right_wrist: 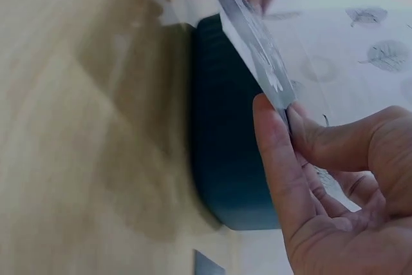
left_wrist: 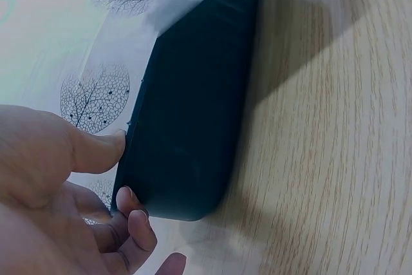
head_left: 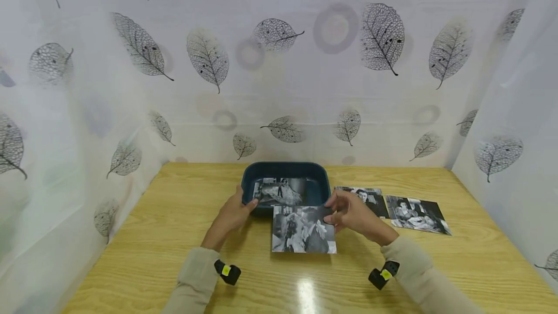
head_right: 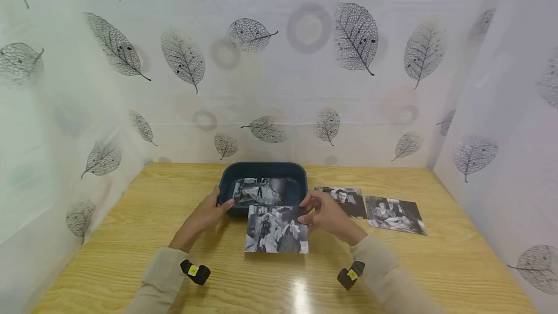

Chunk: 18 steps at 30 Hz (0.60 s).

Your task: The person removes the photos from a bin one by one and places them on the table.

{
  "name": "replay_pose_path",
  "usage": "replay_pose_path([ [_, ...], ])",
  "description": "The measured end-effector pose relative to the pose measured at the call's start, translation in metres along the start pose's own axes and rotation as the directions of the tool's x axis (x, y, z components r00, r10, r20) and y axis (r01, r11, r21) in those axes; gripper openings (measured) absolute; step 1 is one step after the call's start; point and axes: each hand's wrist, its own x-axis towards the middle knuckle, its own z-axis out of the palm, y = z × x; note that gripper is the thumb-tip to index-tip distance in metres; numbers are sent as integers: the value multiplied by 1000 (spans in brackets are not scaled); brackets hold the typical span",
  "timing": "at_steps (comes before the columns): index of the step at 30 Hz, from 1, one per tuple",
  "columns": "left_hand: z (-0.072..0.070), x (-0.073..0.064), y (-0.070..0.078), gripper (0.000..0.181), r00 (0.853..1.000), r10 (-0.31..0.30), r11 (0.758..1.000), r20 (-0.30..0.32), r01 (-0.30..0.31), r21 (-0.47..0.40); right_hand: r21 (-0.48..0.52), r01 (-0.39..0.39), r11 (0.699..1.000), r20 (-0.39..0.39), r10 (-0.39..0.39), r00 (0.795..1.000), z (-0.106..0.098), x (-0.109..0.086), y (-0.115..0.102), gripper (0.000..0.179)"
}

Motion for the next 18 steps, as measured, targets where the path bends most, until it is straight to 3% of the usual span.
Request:
replay_pose_path([
  [10, 0, 1, 0, 79, 1000, -10, 1000, 2, 10, 8, -13, 4, 1000, 45, -3, 999, 14, -10, 15, 26],
  [14, 0, 0, 0, 81, 1000, -6, 1000, 4, 6, 0, -105, 45, 993, 38, -41, 998, 16, -9, 19, 25],
  [18, 0, 1, -1, 81, 1000, -9, 1000, 4, 9, -2, -275, 108, 955, 22, -106, 994, 18, -5, 22, 25],
])
